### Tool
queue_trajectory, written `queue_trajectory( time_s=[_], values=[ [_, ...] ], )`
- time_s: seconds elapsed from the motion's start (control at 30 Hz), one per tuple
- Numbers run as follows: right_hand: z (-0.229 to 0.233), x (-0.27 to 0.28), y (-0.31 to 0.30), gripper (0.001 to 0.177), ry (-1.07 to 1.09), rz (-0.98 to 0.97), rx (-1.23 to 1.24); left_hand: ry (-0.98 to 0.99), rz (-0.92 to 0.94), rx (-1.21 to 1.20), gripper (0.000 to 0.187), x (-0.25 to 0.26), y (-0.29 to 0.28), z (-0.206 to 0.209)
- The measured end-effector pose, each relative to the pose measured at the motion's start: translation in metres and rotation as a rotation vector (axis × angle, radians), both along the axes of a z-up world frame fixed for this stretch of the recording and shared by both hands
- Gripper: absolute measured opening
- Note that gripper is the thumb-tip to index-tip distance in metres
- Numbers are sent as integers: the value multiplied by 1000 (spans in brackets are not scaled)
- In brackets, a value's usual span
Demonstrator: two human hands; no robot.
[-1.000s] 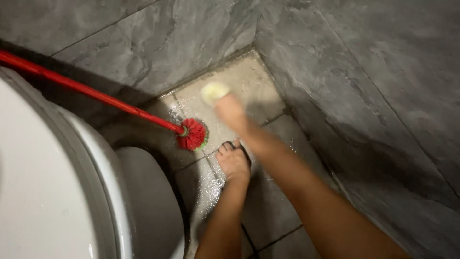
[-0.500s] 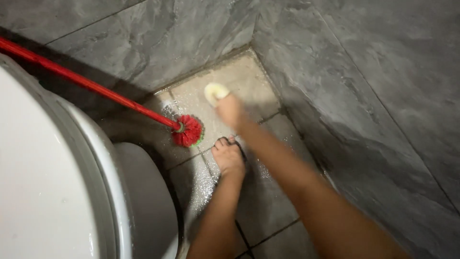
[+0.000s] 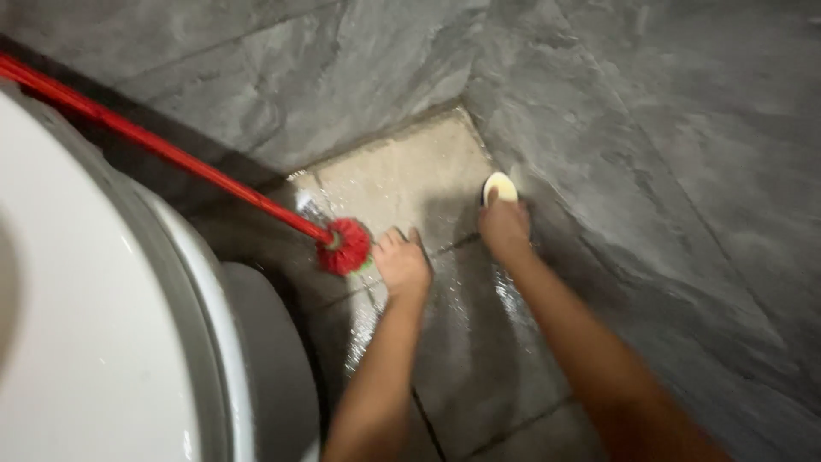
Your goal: Cleaning the bathroom floor and drain using a brush and water.
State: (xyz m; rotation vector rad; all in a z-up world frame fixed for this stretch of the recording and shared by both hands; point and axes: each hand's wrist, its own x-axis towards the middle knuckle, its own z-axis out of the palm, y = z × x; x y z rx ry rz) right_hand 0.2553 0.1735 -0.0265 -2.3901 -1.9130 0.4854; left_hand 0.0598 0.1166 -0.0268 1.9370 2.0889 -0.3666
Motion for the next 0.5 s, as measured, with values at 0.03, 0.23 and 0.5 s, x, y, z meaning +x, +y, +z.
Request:
queue_trajectory(
  time_s=[0.03, 0.23, 0.5],
  values=[
    [-8, -6, 25, 48, 12, 1, 4, 12, 1, 4, 34, -3, 6, 7],
    [-7, -58, 137, 37, -77, 3, 92, 15, 16, -115, 48, 2, 18, 36],
    [19, -210, 85, 32, 3, 551, 220, 103, -133, -242, 60, 2, 21, 48]
  ],
)
